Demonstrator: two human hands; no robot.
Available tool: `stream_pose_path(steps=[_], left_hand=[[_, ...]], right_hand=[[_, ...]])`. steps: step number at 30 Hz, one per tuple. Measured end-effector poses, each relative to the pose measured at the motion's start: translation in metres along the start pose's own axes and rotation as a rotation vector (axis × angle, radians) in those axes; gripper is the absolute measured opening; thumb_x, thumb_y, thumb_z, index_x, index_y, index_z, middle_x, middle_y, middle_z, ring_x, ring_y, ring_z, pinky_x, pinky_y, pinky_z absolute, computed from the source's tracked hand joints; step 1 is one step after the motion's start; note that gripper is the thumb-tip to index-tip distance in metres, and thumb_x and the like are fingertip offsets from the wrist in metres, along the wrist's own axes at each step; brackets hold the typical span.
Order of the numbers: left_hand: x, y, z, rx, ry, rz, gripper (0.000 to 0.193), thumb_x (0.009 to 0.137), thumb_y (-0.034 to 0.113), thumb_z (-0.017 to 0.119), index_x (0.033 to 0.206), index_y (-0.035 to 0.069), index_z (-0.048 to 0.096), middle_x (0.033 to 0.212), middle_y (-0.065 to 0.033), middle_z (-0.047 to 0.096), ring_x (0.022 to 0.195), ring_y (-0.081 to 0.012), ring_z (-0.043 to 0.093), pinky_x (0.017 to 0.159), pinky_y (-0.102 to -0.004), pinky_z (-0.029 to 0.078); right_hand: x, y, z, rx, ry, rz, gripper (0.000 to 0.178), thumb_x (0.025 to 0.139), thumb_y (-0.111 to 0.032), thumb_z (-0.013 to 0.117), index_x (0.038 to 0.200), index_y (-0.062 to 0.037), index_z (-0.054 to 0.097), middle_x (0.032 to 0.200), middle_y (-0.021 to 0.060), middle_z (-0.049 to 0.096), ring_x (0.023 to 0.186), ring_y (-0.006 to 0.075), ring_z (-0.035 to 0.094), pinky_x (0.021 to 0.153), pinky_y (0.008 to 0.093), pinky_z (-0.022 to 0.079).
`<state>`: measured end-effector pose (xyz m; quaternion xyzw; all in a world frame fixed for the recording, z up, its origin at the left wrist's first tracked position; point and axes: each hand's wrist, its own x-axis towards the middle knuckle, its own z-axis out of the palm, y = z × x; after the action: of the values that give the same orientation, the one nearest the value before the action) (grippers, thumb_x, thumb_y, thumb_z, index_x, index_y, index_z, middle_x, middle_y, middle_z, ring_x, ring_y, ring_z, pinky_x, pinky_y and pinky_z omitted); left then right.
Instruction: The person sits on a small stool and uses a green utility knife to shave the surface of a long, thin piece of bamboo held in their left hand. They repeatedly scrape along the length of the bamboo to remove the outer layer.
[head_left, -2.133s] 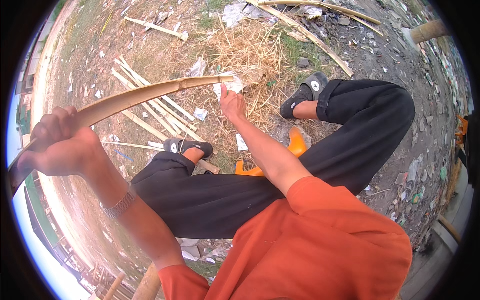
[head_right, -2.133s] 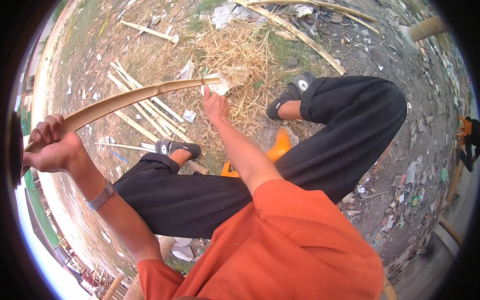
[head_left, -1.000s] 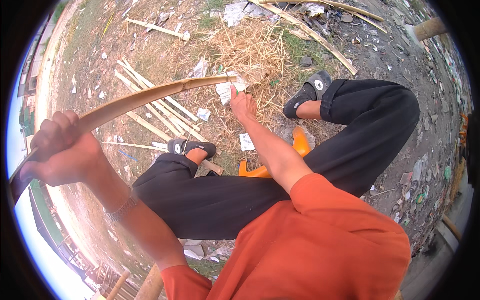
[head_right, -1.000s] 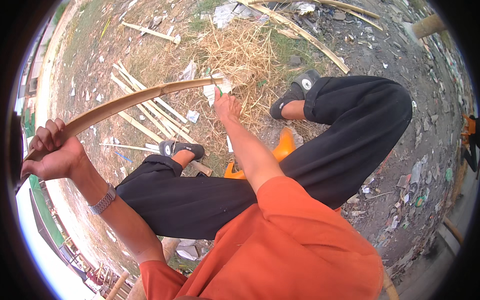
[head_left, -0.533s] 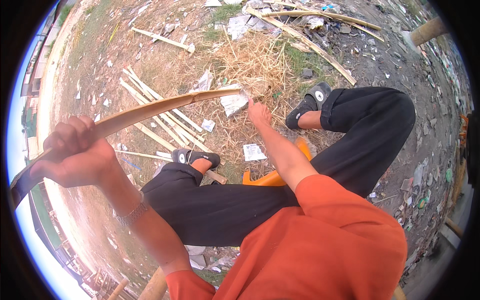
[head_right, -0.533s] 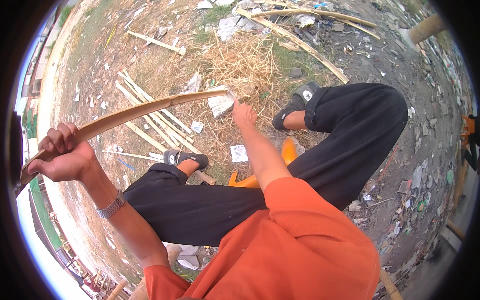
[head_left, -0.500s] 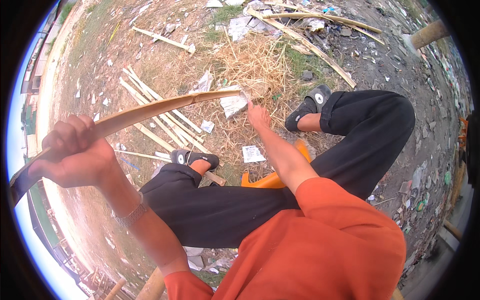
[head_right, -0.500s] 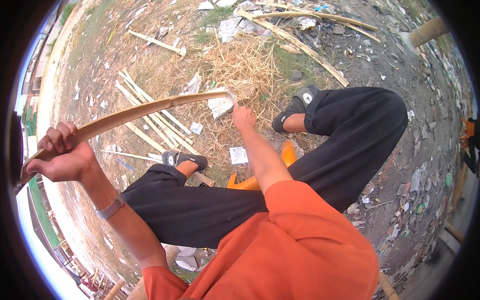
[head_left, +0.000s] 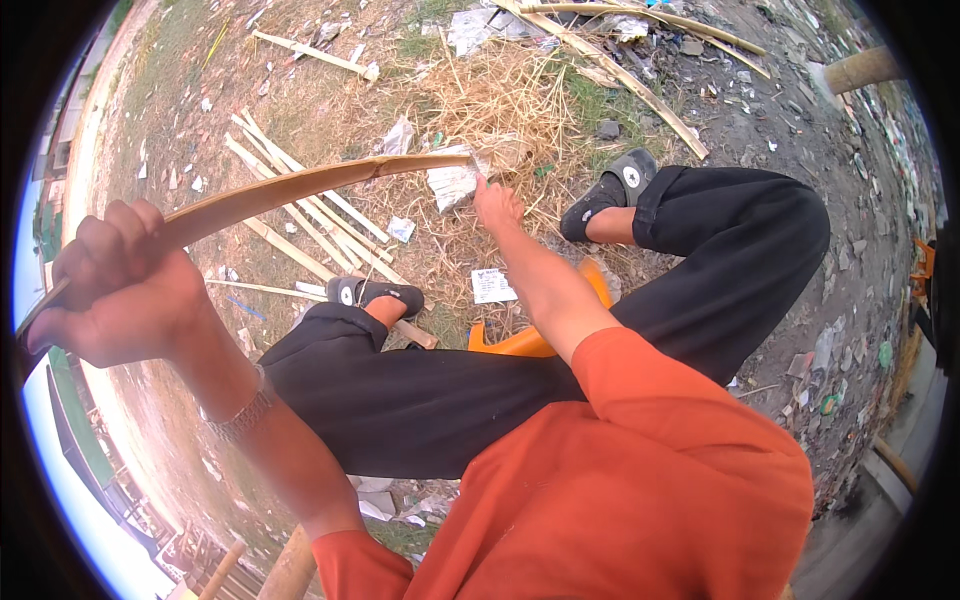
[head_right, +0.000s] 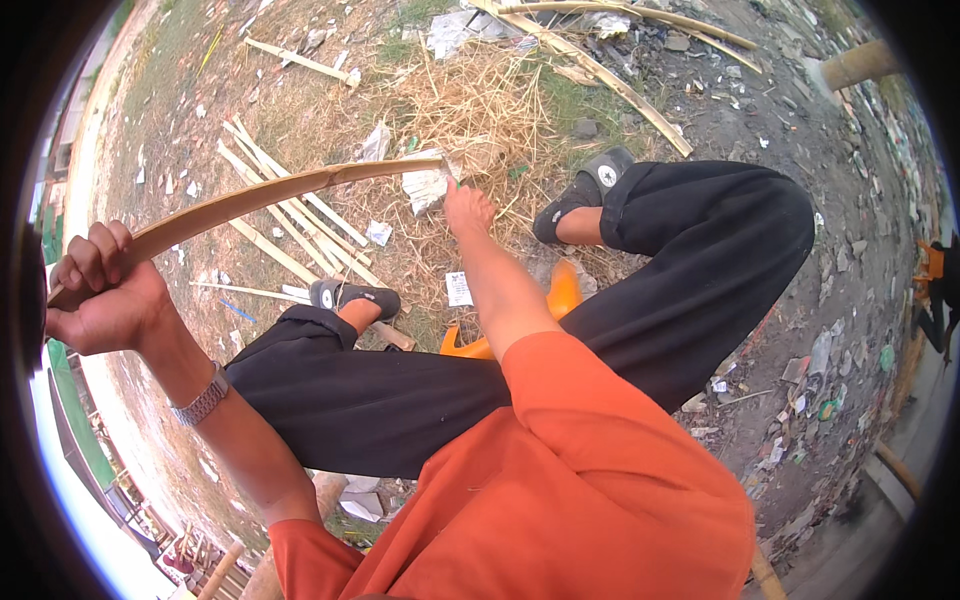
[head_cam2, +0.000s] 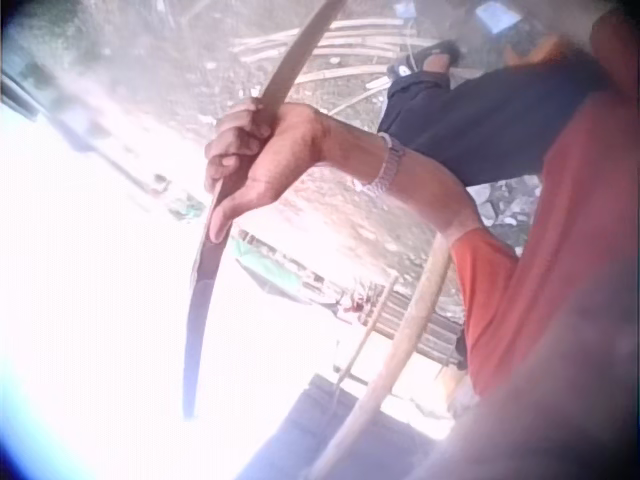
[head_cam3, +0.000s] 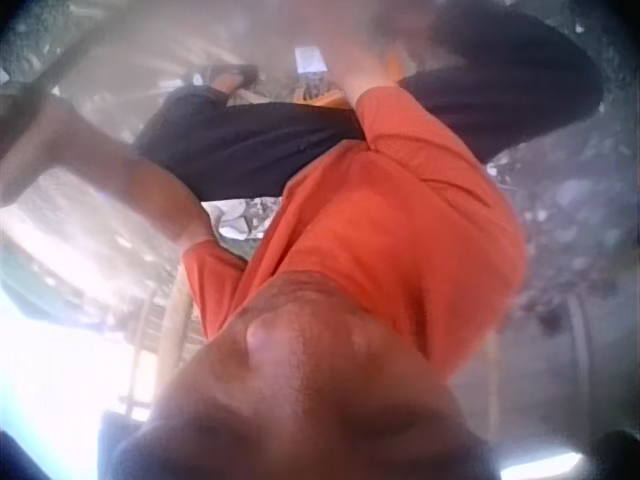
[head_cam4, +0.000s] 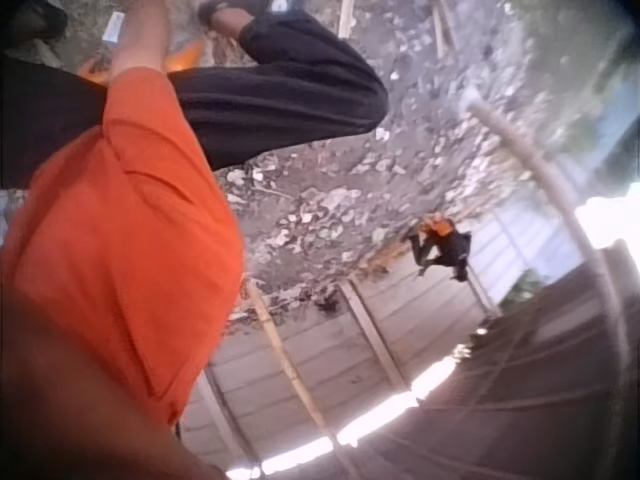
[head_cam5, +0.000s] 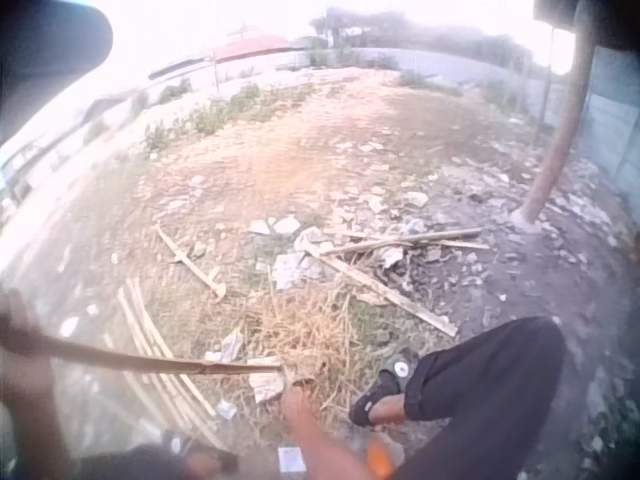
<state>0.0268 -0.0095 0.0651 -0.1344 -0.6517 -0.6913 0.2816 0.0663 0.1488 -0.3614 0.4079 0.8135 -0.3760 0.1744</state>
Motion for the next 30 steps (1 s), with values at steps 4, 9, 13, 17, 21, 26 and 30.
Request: stream_pose_path(steps=[4,9,13,17,21,26,30], left_hand=[[0.004,-0.009,-0.015,-0.108,-0.048,-0.017,0.068,0.080,0.079,0.031,0.055,0.016,0.025,0.053,0.0024,0.017,0.051,-0.0130,0.017,0.052,-0.0285,0.017],[0.006,-0.008,-0.019,-0.054,0.047,-0.018,0.068,0.076,0.079,0.039,0.055,0.015,0.025,0.057,0.0030,0.015,0.054,-0.0132,0.016,0.053,-0.0296,0.014],[0.035,-0.029,-0.074,-0.664,-0.566,-0.244,0.064,0.073,0.077,0.048,0.061,0.016,0.034,0.060,0.0040,0.021,0.059,-0.0131,0.019,0.055,-0.0299,0.017],[0.042,-0.033,-0.080,-0.734,-0.775,-0.239,0.064,0.074,0.078,0.046,0.062,0.016,0.037,0.061,0.0048,0.025,0.061,-0.0131,0.021,0.058,-0.0301,0.019],[0.049,-0.032,-0.080,-0.745,-0.925,-0.254,0.068,0.074,0.082,0.037,0.061,0.016,0.039,0.060,0.0044,0.026,0.061,-0.0138,0.021,0.059,-0.0306,0.019],[0.054,-0.034,-0.082,-0.745,-0.933,-0.262,0.073,0.072,0.086,0.029,0.061,0.015,0.041,0.060,0.0027,0.027,0.062,-0.0163,0.021,0.060,-0.0331,0.020],[0.051,-0.032,-0.086,-0.698,-0.962,-0.200,0.072,0.073,0.085,0.029,0.064,0.014,0.043,0.061,0.0016,0.029,0.063,-0.0172,0.022,0.062,-0.0342,0.021]], right_hand=[[0.000,0.007,-0.003,0.057,0.057,0.005,0.070,0.095,-0.053,0.024,0.101,0.0036,0.066,0.103,0.0266,0.063,0.096,0.0416,0.061,0.086,0.0486,0.046],[-0.017,-0.031,-0.013,0.273,0.004,-0.177,0.070,0.095,-0.052,0.024,0.096,0.0046,0.067,0.094,0.0299,0.063,0.090,0.0444,0.062,0.082,0.0530,0.047],[-0.016,-0.002,0.000,0.217,0.051,0.132,0.071,0.095,-0.053,0.024,0.097,0.0037,0.067,0.094,0.0275,0.064,0.091,0.0440,0.061,0.082,0.0516,0.047],[-0.029,0.012,-0.004,0.212,0.045,0.026,0.073,0.095,-0.054,0.023,0.094,0.0033,0.068,0.090,0.0282,0.064,0.089,0.0410,0.063,0.080,0.0485,0.048],[-0.078,-0.040,-0.047,0.362,-0.136,-0.222,0.075,0.094,-0.055,0.022,0.088,0.0041,0.068,0.087,0.0291,0.064,0.086,0.0419,0.062,0.079,0.0494,0.047],[-0.077,-0.029,-0.017,0.360,0.031,0.019,0.077,0.094,-0.056,0.021,0.076,0.0042,0.066,0.078,0.0301,0.063,0.080,0.0419,0.063,0.076,0.0509,0.047],[-0.095,-0.048,-0.039,0.413,-0.096,-0.198,0.075,0.095,-0.055,0.022,0.083,0.0032,0.067,0.083,0.0295,0.063,0.083,0.0417,0.062,0.078,0.0504,0.047]])
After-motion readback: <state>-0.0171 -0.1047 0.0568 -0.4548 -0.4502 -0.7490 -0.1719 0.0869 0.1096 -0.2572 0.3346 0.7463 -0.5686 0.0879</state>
